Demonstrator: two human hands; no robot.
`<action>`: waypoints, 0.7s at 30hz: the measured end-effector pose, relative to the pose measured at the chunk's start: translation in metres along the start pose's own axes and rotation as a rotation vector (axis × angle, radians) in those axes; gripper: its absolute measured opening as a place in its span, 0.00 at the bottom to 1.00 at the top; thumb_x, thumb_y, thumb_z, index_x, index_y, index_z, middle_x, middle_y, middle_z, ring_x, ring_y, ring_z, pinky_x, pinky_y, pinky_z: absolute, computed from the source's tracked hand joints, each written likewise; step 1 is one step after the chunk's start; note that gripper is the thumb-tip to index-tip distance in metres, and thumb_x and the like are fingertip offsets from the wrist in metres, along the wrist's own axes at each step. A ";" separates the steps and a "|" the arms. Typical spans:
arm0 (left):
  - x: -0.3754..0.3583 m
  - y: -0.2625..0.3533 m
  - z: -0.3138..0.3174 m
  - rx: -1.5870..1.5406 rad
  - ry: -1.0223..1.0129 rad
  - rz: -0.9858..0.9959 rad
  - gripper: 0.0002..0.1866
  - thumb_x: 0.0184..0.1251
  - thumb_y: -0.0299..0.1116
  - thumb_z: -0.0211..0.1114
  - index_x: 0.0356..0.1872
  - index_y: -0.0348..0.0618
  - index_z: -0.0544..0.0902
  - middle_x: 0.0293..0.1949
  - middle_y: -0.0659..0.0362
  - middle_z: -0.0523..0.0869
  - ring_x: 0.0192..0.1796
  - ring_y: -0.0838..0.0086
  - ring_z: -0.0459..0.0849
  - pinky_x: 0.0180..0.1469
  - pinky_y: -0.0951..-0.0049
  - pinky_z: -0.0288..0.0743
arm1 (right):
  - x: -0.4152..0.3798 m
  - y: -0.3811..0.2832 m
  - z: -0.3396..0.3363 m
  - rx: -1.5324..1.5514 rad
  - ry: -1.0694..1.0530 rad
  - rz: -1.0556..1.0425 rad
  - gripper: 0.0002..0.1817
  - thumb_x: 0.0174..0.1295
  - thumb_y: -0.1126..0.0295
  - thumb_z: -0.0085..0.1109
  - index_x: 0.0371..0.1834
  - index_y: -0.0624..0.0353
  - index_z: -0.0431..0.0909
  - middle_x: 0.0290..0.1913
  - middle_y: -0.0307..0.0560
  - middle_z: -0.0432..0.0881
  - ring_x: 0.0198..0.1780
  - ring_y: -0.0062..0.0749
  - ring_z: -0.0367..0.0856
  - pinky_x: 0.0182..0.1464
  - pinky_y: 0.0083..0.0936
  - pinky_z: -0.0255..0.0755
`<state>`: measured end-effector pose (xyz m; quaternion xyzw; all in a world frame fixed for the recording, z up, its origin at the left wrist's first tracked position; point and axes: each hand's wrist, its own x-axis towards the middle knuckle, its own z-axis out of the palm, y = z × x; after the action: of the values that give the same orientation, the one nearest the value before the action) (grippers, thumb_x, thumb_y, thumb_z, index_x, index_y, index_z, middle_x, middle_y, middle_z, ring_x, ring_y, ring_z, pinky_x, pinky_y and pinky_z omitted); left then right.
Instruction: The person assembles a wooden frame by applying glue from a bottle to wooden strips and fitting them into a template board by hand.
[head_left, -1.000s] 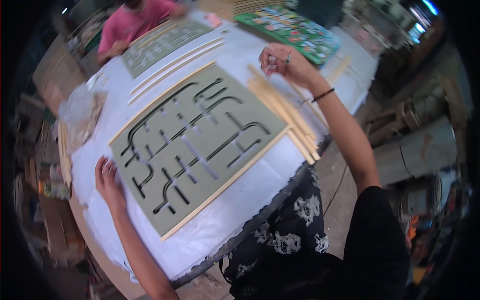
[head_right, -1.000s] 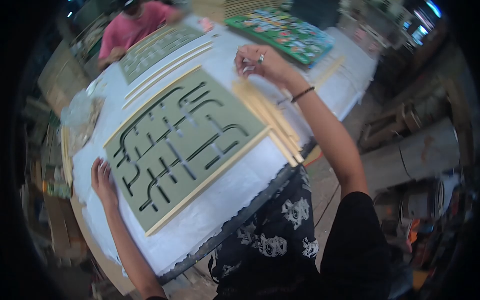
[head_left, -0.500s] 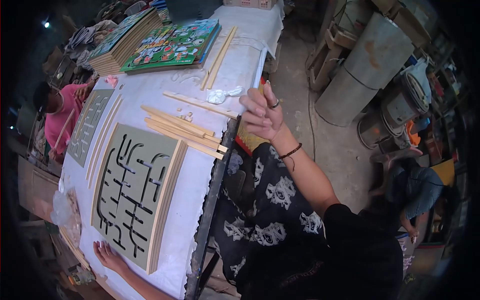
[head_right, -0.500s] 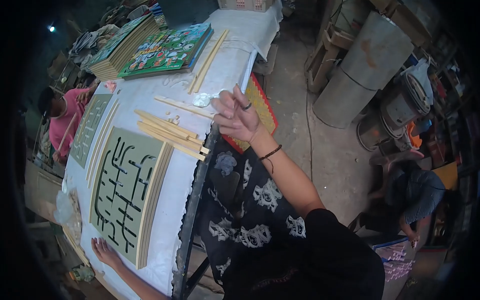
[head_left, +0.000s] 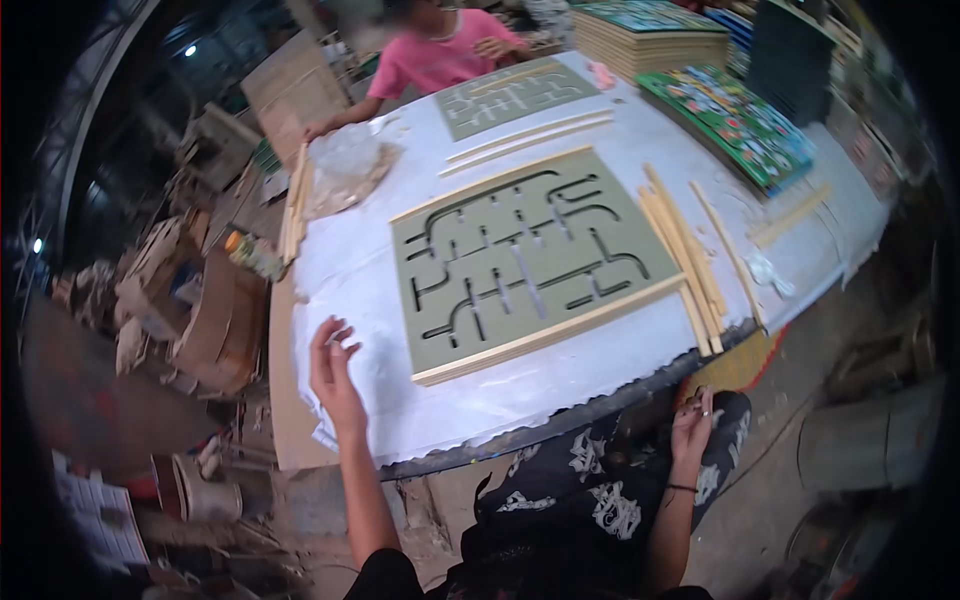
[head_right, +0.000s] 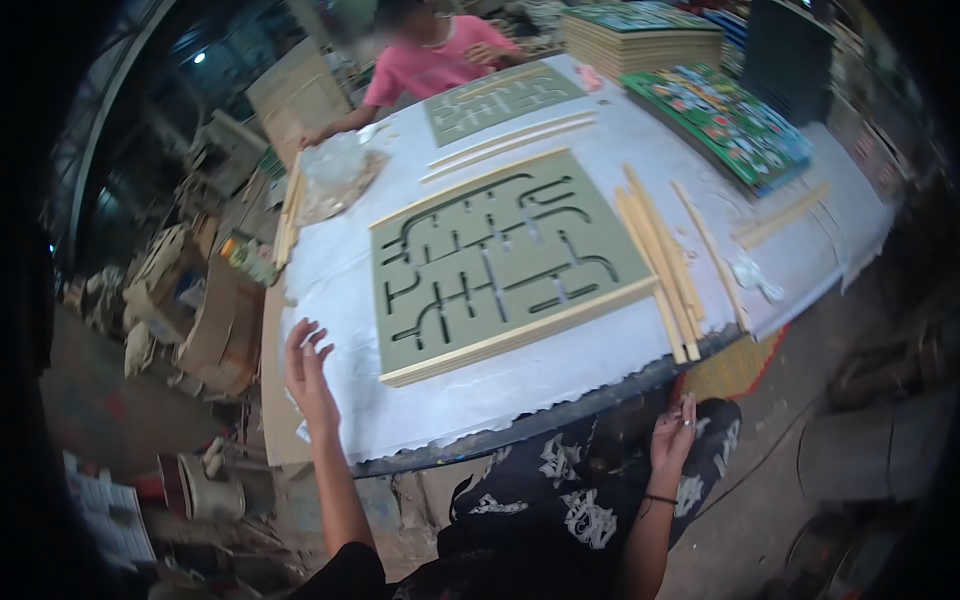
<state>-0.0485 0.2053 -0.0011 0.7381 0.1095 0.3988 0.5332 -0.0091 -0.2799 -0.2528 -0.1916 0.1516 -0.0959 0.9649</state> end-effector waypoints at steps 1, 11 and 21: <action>-0.011 0.013 0.004 0.031 -0.010 0.041 0.17 0.77 0.27 0.49 0.62 0.34 0.75 0.56 0.53 0.80 0.56 0.69 0.80 0.55 0.69 0.78 | -0.006 0.007 0.007 -0.070 0.031 0.027 0.13 0.73 0.68 0.55 0.57 0.56 0.74 0.44 0.33 0.81 0.34 0.13 0.75 0.36 0.12 0.72; -0.096 0.074 0.054 -0.113 -0.371 0.281 0.16 0.65 0.16 0.48 0.49 0.27 0.80 0.46 0.43 0.85 0.47 0.59 0.84 0.52 0.66 0.77 | -0.015 0.024 0.034 -0.099 0.012 0.016 0.19 0.76 0.66 0.48 0.67 0.59 0.70 0.58 0.40 0.79 0.39 0.17 0.75 0.37 0.14 0.73; -0.178 0.078 0.096 -0.309 -0.810 0.234 0.23 0.49 0.08 0.52 0.48 0.28 0.82 0.40 0.45 0.85 0.39 0.56 0.85 0.43 0.66 0.79 | 0.039 -0.028 0.054 -0.164 0.399 -0.250 0.18 0.72 0.56 0.52 0.52 0.60 0.72 0.50 0.49 0.76 0.48 0.36 0.75 0.54 0.33 0.73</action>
<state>-0.1183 0.0014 -0.0284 0.7537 -0.2532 0.1472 0.5884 0.0416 -0.2963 -0.2045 -0.2638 0.3214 -0.2379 0.8778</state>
